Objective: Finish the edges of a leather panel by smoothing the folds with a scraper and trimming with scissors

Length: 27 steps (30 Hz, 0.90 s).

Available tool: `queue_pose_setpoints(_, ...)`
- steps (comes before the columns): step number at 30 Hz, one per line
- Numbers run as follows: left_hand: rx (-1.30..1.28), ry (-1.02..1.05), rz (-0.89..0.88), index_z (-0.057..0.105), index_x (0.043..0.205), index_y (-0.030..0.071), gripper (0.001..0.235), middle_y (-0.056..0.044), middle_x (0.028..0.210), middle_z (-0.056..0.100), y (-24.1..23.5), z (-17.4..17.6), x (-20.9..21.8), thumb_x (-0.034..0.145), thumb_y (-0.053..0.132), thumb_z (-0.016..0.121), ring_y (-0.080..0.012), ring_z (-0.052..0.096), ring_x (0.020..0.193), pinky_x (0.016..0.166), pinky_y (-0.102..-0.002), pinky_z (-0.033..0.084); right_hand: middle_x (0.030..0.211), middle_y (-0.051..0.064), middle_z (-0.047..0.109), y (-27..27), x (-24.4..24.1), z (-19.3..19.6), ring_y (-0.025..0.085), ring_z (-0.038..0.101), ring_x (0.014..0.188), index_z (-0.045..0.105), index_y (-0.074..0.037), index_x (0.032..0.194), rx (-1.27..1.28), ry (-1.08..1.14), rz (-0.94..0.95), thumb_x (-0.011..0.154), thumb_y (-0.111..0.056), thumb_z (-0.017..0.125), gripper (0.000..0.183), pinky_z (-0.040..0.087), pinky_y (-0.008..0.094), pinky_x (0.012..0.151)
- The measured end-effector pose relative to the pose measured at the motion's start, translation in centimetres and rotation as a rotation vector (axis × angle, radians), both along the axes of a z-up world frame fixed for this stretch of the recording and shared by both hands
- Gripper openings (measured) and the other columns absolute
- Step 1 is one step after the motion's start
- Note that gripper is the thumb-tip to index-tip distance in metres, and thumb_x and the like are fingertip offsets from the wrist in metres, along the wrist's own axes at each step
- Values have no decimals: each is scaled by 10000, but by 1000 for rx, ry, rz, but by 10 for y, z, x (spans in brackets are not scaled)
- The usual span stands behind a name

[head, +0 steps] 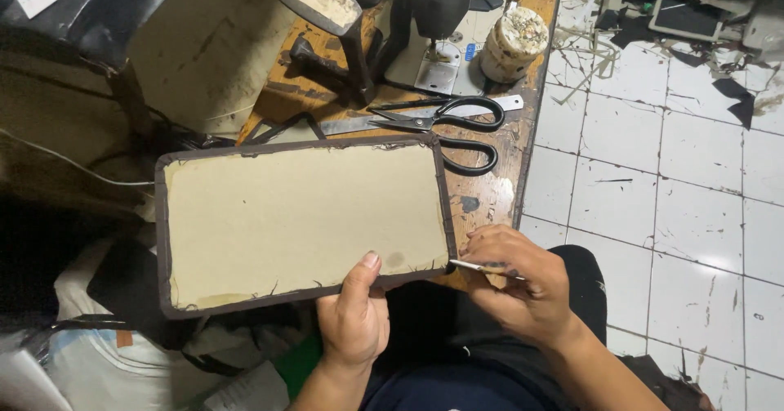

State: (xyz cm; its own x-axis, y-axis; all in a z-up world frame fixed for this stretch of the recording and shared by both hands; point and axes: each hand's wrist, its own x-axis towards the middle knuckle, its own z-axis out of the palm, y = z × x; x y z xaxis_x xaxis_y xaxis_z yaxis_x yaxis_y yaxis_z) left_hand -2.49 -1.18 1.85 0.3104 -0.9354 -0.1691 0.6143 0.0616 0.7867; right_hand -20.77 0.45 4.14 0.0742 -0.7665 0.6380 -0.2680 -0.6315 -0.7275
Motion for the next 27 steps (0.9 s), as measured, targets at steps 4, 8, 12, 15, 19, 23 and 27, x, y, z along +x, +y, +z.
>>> queue_pose_setpoints(4, -38, 34, 13, 531, 1398, -29, 605, -141, 1453, 567, 1, 0, -4, 804, -19, 648, -275, 553, 1333, 1183, -437, 412, 838, 118, 688, 1, 0, -4, 292, 685, 794, 649, 25, 906, 5, -64, -111, 821, 39, 751, 133, 604, 413, 863)
queue_pose_setpoints(8, -133, 44, 14, 463, 1471, 11, 672, -133, 1515, 513, 3, 2, -8, 821, -30, 633, -282, 505, 1389, 1219, -444, 372, 825, 114, 670, 1, 2, -6, 291, 686, 807, 649, 25, 899, 14, -36, -99, 826, 64, 727, 114, 587, 399, 858)
queue_pose_setpoints(12, -149, 9, 26, 499, 1433, -9, 617, -143, 1481, 541, 5, -2, -10, 832, -25, 639, -292, 528, 1368, 1215, -441, 388, 856, 112, 697, 4, 3, -8, 283, 695, 820, 656, 24, 911, -2, -4, -94, 810, 67, 732, 133, 594, 387, 853)
queue_pose_setpoints(15, -96, 28, 45, 502, 1437, 0, 629, -125, 1492, 535, 8, -7, -13, 824, -31, 643, -278, 526, 1369, 1208, -439, 393, 859, 142, 704, 5, 7, -9, 293, 704, 812, 662, 34, 944, -29, -28, -146, 831, 65, 745, 143, 598, 402, 836)
queue_pose_setpoints(19, -147, -68, 122, 541, 1389, -6, 578, -137, 1466, 557, 10, -14, -18, 828, 14, 678, -279, 547, 1348, 1213, -434, 403, 885, 132, 707, 7, 8, -14, 279, 713, 843, 656, 10, 963, -36, -28, -187, 832, 77, 746, 172, 608, 391, 879)
queue_pose_setpoints(23, -163, -55, 144, 511, 1419, 8, 600, -135, 1486, 535, 9, -13, -20, 840, -2, 667, -273, 535, 1356, 1206, -439, 409, 867, 147, 705, 13, 8, -19, 303, 722, 866, 675, 21, 912, 1, -113, -296, 823, 48, 764, 129, 618, 417, 923)
queue_pose_setpoints(27, -202, -92, 129, 503, 1428, 8, 580, -140, 1506, 517, 13, -17, -23, 869, 6, 661, -276, 518, 1378, 1225, -442, 394, 867, 142, 708, 9, 19, -21, 283, 717, 842, 700, 26, 927, -9, -100, -296, 836, 53, 750, 107, 625, 415, 887)
